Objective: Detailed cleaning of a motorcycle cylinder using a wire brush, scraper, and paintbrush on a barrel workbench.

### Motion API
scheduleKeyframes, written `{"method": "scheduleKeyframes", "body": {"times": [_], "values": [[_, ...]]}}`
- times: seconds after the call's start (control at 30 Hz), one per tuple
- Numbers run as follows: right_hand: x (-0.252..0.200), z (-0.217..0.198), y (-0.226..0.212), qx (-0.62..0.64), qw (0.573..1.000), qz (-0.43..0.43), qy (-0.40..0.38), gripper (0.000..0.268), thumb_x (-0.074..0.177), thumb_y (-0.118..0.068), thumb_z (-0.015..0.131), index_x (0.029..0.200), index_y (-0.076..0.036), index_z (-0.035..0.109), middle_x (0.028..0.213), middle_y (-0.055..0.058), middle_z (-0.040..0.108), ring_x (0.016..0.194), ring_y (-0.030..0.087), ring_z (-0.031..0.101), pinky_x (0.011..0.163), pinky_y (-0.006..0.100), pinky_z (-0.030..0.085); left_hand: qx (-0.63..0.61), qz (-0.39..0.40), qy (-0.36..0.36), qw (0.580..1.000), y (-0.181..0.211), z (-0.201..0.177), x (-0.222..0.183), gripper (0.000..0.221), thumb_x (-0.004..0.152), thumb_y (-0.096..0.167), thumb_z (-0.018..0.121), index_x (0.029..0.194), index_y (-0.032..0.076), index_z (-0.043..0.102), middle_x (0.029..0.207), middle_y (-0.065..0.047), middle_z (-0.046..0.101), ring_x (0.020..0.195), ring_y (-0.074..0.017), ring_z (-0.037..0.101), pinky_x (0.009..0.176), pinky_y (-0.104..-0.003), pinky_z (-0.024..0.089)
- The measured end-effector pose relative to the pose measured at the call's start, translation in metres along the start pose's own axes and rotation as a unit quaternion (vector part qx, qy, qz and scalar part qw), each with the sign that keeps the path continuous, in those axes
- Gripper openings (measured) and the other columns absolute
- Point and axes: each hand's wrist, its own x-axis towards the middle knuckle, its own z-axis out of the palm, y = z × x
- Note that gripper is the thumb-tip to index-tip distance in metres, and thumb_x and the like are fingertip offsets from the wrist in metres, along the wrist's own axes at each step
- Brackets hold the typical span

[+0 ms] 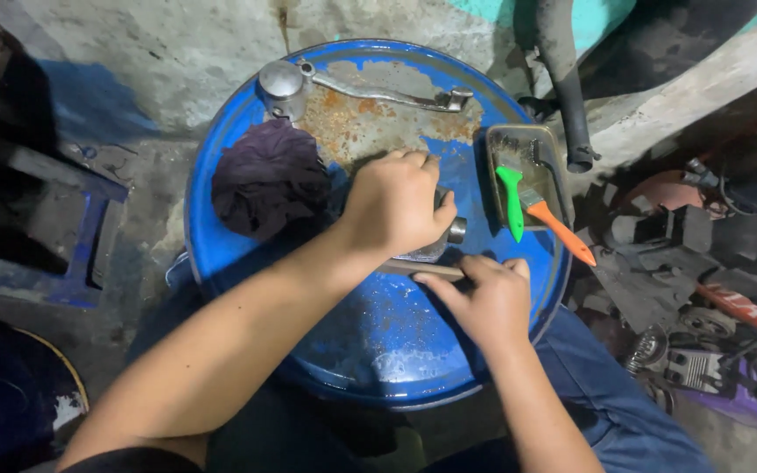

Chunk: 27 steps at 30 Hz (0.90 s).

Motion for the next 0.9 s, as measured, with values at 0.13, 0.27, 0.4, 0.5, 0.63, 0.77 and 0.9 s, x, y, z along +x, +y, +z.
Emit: {"method": "scheduleKeyframes", "body": {"times": [0.13,0.27,0.4,0.5,0.63,0.77,0.9], "values": [[0.003,-0.025,0.012,-0.02,1.0,-0.002,-0.007,0.059,0.079,-0.073,0.107,0.094,-0.018,0.089,0.089,0.004,0.09,0.084,0.037,0.081,0.098,0.045,0.054,-0.007,0.01,0.002,1.0,-0.004,-0.001,0.001,0.055,0.101,0.048,0.081,0.123,-0.001,0.094,0.11,-0.021,0.091,0.112,-0.0388,0.092,0.096,-0.047,0.073],[-0.016,-0.056,0.064,-0.049,0.998,0.044,-0.025,0.054,0.078,-0.069,0.11,0.102,-0.023,0.093,0.099,0.003,0.092,0.089,0.04,0.08,0.095,0.044,0.054,-0.019,0.017,-0.026,0.999,-0.001,-0.013,0.004,0.057,0.1,0.045,0.082,0.127,-0.005,0.093,0.111,-0.024,0.091,0.112,-0.0415,0.091,0.098,-0.048,0.073],[-0.032,-0.063,0.095,-0.072,0.996,0.057,-0.019,0.055,0.08,-0.067,0.111,0.104,-0.023,0.09,0.102,0.002,0.09,0.095,0.037,0.084,0.098,0.041,0.052,-0.016,0.005,-0.043,0.999,0.002,-0.016,0.005,0.059,0.099,0.046,0.083,0.126,-0.006,0.092,0.11,-0.025,0.091,0.112,-0.0417,0.091,0.098,-0.05,0.073],[-0.025,-0.043,0.073,-0.046,0.998,0.042,0.006,0.059,0.078,-0.065,0.114,0.103,-0.017,0.089,0.1,0.006,0.09,0.096,0.037,0.086,0.099,0.044,0.053,-0.006,-0.005,-0.036,0.999,0.002,-0.004,0.004,0.059,0.097,0.046,0.086,0.125,-0.006,0.093,0.109,-0.024,0.091,0.112,-0.0409,0.091,0.097,-0.049,0.073],[-0.006,-0.018,0.016,-0.001,1.0,0.02,-0.014,0.057,0.079,-0.067,0.11,0.092,-0.017,0.086,0.088,0.006,0.087,0.086,0.04,0.082,0.096,0.047,0.052,-0.001,-0.006,-0.032,0.999,0.004,-0.003,0.001,0.059,0.094,0.044,0.087,0.123,-0.007,0.092,0.106,-0.023,0.09,0.107,-0.0409,0.091,0.094,-0.05,0.073],[0.0,-0.001,0.014,0.006,1.0,0.004,-0.012,0.058,0.08,-0.076,0.108,0.088,-0.023,0.086,0.083,-0.001,0.086,0.082,0.031,0.081,0.098,0.04,0.052,0.001,0.001,-0.011,1.0,-0.001,0.001,0.001,0.06,0.095,0.045,0.084,0.125,-0.006,0.092,0.11,-0.023,0.091,0.11,-0.0419,0.091,0.095,-0.05,0.073],[0.0,-0.044,0.035,-0.044,0.999,0.007,-0.023,0.06,0.073,-0.071,0.111,0.092,-0.018,0.089,0.086,0.007,0.088,0.083,0.042,0.079,0.097,0.049,0.055,-0.038,0.005,-0.017,0.999,0.0,-0.01,0.004,0.059,0.096,0.043,0.083,0.125,-0.008,0.091,0.111,-0.026,0.09,0.107,-0.0453,0.09,0.092,-0.054,0.073]]}}
